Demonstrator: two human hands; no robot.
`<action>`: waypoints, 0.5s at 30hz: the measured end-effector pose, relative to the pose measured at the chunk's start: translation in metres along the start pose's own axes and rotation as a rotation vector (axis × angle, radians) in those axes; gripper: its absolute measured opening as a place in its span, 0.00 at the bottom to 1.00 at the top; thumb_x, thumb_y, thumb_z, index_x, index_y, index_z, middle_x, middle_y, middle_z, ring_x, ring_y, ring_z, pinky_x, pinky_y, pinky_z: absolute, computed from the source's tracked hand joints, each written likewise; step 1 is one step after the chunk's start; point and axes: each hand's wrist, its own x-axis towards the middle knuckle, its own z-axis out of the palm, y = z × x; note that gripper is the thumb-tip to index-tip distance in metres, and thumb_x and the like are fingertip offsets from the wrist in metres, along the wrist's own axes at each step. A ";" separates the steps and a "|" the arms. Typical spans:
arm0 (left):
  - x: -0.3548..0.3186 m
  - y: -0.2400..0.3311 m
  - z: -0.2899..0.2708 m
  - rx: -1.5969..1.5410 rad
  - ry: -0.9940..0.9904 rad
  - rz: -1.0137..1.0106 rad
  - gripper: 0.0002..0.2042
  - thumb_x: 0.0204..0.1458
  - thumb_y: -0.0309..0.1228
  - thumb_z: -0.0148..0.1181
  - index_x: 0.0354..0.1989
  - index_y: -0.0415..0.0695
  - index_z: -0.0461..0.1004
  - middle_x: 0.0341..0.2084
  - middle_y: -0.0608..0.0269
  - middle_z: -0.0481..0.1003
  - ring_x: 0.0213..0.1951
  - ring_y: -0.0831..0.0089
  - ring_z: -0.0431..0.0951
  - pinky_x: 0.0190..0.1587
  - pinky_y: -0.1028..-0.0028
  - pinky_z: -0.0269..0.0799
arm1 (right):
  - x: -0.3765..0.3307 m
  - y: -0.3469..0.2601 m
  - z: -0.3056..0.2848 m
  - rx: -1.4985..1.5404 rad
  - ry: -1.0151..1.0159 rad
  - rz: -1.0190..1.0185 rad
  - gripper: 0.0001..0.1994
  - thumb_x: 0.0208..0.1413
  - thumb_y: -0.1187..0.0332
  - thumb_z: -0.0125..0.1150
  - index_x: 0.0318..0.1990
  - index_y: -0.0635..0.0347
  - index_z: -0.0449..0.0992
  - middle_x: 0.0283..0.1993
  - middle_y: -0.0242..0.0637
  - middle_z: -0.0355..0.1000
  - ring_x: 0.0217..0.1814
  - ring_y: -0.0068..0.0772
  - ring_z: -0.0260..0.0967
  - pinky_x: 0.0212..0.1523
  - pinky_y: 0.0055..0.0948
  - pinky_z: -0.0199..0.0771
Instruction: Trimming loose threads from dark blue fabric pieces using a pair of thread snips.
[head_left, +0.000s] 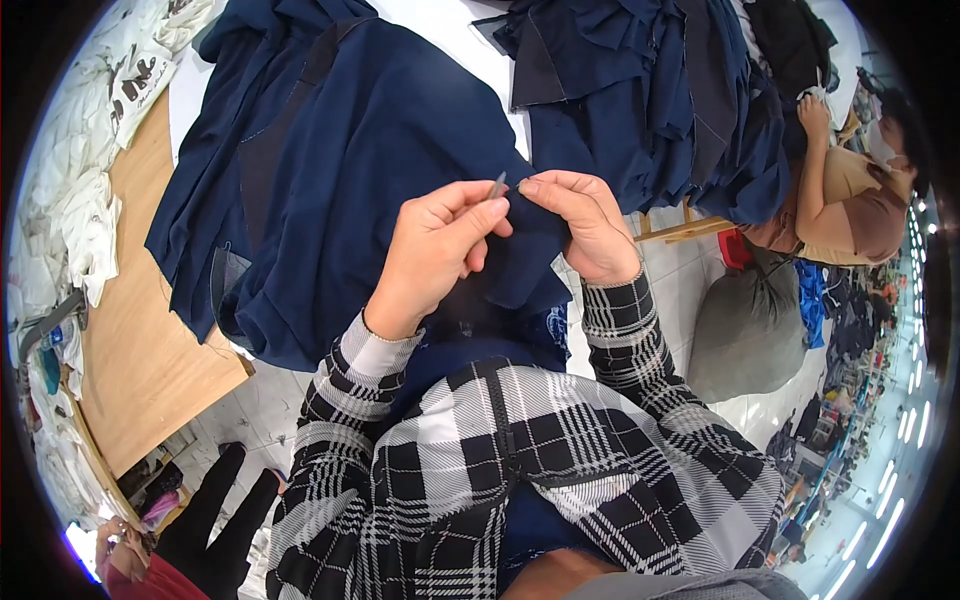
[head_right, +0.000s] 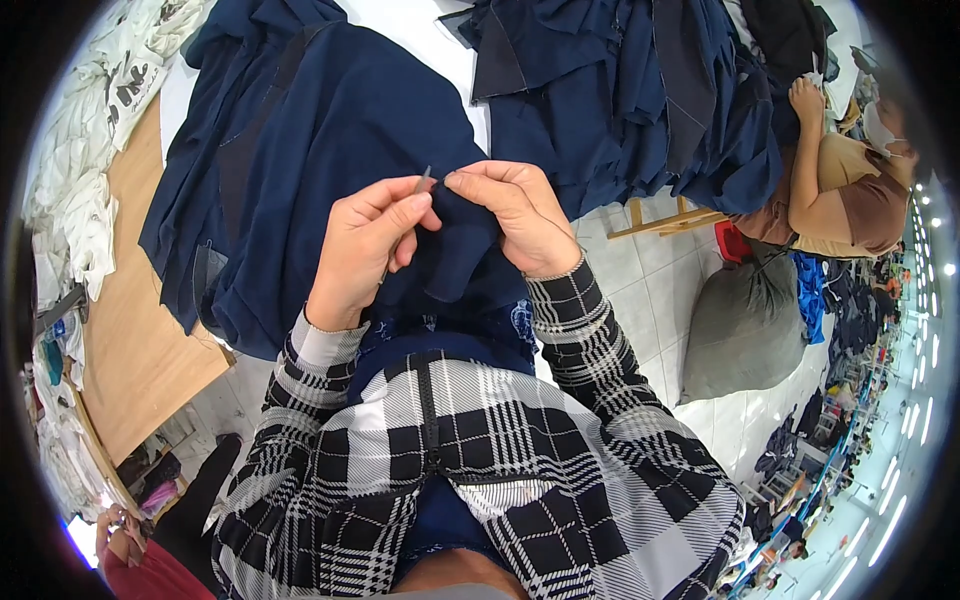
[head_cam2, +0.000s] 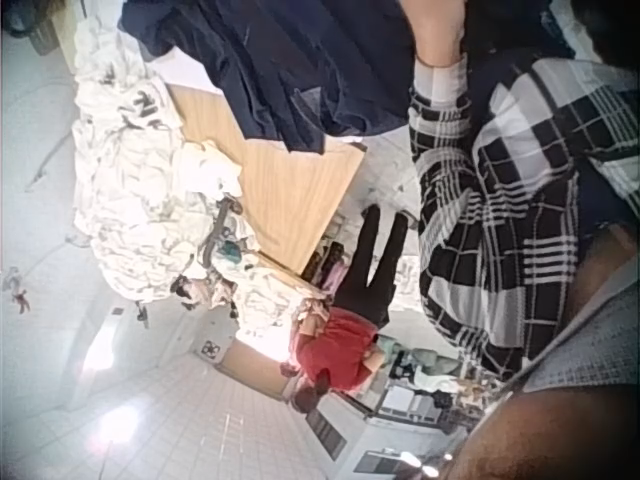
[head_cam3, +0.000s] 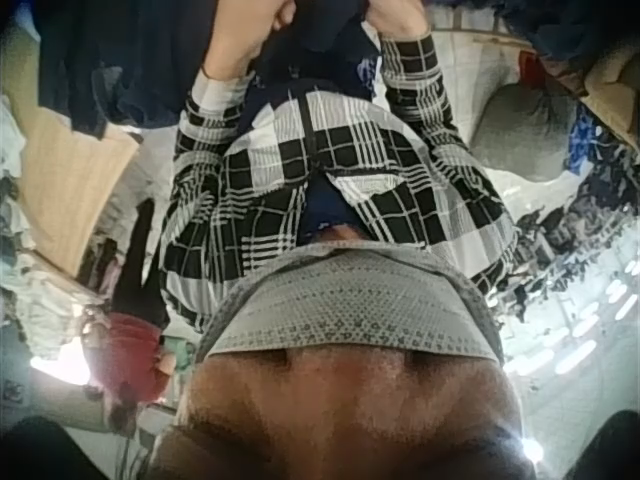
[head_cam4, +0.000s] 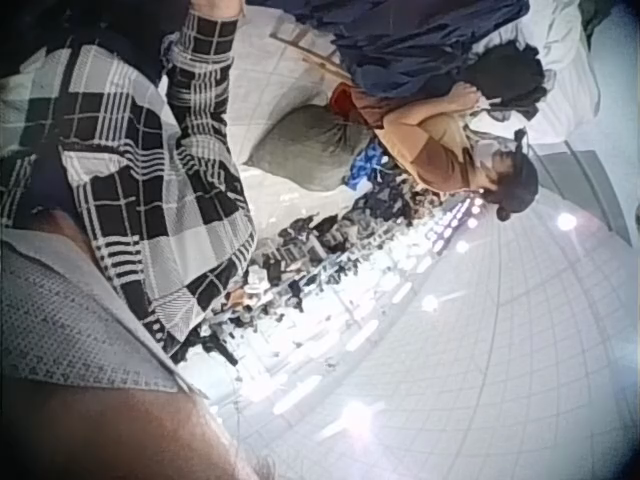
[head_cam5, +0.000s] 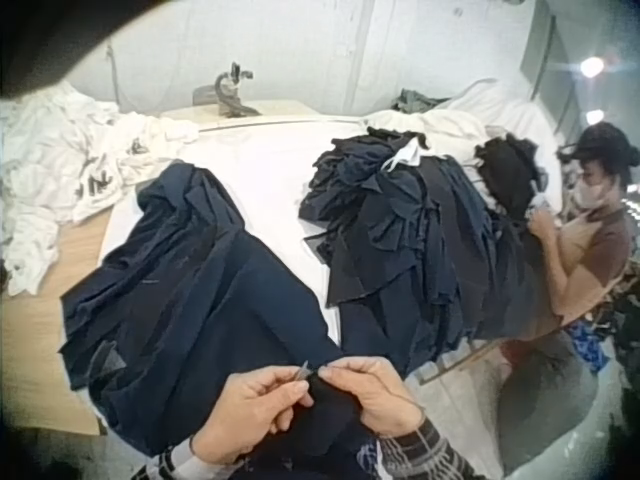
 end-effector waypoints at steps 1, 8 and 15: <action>0.002 -0.001 0.000 -0.031 0.049 0.022 0.12 0.53 0.30 0.57 0.43 0.36 0.73 0.24 0.65 0.75 0.16 0.89 0.65 0.16 0.88 0.58 | 0.000 0.001 0.000 0.000 0.002 0.000 0.08 0.51 0.73 0.58 0.36 0.69 0.77 0.35 0.37 0.75 0.38 0.21 0.70 0.43 0.17 0.67; 0.001 0.001 -0.004 -0.102 0.224 0.052 0.13 0.47 0.27 0.64 0.38 0.40 0.68 0.20 0.72 0.68 0.18 0.89 0.66 0.17 0.88 0.59 | 0.000 0.000 0.001 0.051 0.110 -0.015 0.08 0.52 0.74 0.58 0.36 0.70 0.77 0.34 0.38 0.75 0.36 0.22 0.72 0.42 0.17 0.69; 0.014 0.002 0.009 0.484 0.149 0.507 0.11 0.48 0.28 0.62 0.37 0.37 0.70 0.18 0.72 0.65 0.21 0.86 0.61 0.25 0.83 0.60 | 0.001 0.006 0.000 0.054 0.094 -0.046 0.07 0.52 0.75 0.57 0.37 0.71 0.76 0.35 0.38 0.75 0.37 0.22 0.72 0.42 0.17 0.69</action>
